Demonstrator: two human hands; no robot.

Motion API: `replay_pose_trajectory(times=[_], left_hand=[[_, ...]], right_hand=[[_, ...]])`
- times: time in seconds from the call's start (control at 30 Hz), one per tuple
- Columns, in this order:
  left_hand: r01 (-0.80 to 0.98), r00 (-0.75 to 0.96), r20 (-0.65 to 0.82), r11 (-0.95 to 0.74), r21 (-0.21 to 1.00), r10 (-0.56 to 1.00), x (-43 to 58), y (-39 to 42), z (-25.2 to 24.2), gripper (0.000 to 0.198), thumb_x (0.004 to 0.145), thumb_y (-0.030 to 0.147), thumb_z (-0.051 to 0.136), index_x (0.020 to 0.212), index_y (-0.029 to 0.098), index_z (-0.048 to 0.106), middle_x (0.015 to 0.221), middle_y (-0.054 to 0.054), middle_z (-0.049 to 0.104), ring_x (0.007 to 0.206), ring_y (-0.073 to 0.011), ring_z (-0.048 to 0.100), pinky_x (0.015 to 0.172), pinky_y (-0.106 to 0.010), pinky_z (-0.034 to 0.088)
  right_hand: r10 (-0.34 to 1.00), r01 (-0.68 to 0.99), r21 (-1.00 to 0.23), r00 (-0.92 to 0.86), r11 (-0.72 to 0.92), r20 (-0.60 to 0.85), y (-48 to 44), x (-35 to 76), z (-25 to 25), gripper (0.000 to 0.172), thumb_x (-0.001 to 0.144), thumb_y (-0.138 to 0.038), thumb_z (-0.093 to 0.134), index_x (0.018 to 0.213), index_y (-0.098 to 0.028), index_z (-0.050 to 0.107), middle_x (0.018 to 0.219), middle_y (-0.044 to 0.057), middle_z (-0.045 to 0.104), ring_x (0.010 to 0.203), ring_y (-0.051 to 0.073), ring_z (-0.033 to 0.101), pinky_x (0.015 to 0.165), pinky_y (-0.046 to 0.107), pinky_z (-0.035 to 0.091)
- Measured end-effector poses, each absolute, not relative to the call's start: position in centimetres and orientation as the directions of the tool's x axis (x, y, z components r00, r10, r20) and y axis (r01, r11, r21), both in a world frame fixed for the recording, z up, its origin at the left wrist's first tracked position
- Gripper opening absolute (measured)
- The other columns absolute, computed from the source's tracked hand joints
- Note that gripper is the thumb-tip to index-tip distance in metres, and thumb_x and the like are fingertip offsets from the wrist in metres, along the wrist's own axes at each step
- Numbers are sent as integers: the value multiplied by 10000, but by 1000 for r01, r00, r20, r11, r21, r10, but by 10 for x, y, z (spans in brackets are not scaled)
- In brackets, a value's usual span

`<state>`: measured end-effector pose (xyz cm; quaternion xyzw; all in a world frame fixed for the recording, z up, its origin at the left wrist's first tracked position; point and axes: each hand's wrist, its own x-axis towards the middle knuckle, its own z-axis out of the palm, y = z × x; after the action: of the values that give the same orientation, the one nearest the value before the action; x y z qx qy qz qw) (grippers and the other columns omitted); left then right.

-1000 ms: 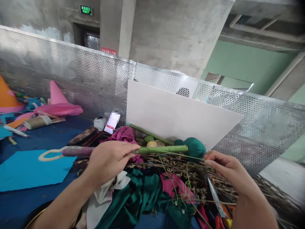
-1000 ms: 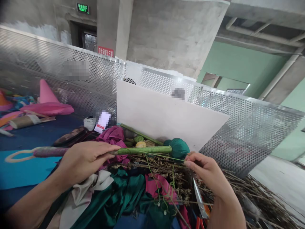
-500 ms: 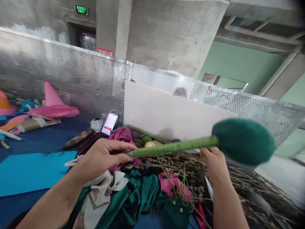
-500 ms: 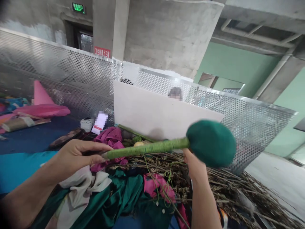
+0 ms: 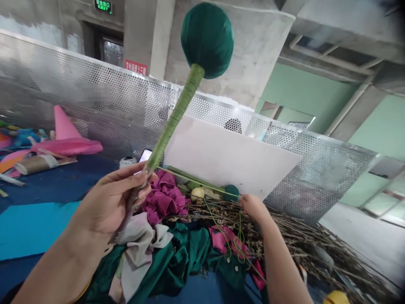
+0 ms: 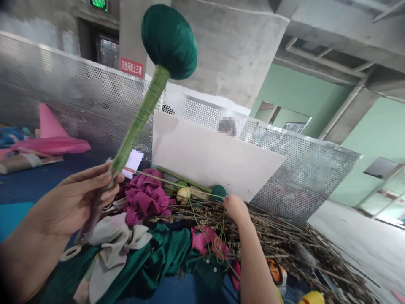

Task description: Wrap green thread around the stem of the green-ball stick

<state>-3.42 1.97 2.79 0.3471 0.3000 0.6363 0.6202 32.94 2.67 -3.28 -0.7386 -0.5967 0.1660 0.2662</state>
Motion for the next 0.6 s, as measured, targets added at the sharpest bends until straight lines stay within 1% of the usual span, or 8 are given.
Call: replay_pose_trajectory(times=[0.03, 0.1, 0.17, 0.27, 0.4, 0.5, 0.53, 0.6], left_hand=[[-587, 9, 68, -49, 808, 998, -34, 19, 28, 223, 569, 39, 728, 750, 167, 746, 633, -56, 702, 398, -75, 477, 351, -171, 363], [-592, 8, 78, -59, 804, 997, -33, 17, 28, 222, 574, 34, 728, 749, 169, 744, 650, -58, 711, 409, -76, 485, 361, -169, 367], [-589, 10, 101, -76, 804, 995, -31, 14, 27, 228, 555, 52, 757, 753, 164, 745, 636, -63, 709, 413, -83, 489, 359, -170, 361], [-593, 13, 112, -82, 801, 994, -31, 12, 29, 260, 525, 77, 791, 770, 151, 745, 614, -66, 697, 417, -88, 486, 358, -175, 358], [-612, 2, 105, -82, 787, 994, -35, 10, 33, 278, 532, 68, 791, 795, 144, 741, 636, -63, 694, 431, -91, 498, 373, -188, 374], [-616, 22, 132, -91, 782, 991, -40, 10, 34, 269, 563, 69, 770, 817, 149, 738, 671, -64, 704, 423, -87, 484, 362, -195, 359], [-619, 30, 138, -89, 780, 990, -41, 10, 35, 270, 571, 70, 765, 826, 152, 737, 680, -62, 706, 420, -85, 479, 358, -196, 354], [-627, 42, 136, -79, 775, 990, -43, 10, 34, 274, 579, 73, 763, 838, 156, 734, 680, -54, 704, 423, -83, 480, 360, -193, 353]], right_hand=[[978, 773, -621, 202, -127, 52, 32, 317, -29, 223, 950, -348, 552, 985, -141, 627, 905, 28, 655, 719, 121, 627, 656, 287, 541], [991, 719, -694, 114, -38, 64, 41, 287, -18, 297, 976, -379, 491, 903, -126, 629, 778, 12, 654, 615, 104, 617, 591, 262, 532], [987, 647, -755, 24, 104, 157, 45, 259, -1, 455, 1012, -398, 337, 756, -138, 609, 652, 21, 646, 551, 107, 603, 571, 254, 519], [928, 528, -774, -79, 349, 365, 35, 233, 33, 471, 977, -461, 350, 703, -169, 597, 656, 26, 658, 593, 119, 616, 619, 258, 510], [763, 403, -677, -93, 617, 640, -9, 228, 77, 371, 933, -472, 471, 726, -204, 623, 783, 13, 666, 808, 146, 638, 832, 306, 488], [528, 320, -492, -31, 810, 849, -58, 233, 91, 315, 932, -421, 511, 720, -242, 660, 795, 13, 655, 914, 183, 629, 943, 376, 450], [450, 302, -423, -22, 854, 893, -75, 236, 91, 298, 928, -402, 525, 721, -253, 678, 776, 18, 652, 905, 197, 630, 946, 401, 451], [445, 331, -408, -39, 851, 895, -111, 244, 83, 292, 913, -416, 544, 704, -269, 687, 722, 24, 634, 890, 221, 625, 945, 432, 455]])
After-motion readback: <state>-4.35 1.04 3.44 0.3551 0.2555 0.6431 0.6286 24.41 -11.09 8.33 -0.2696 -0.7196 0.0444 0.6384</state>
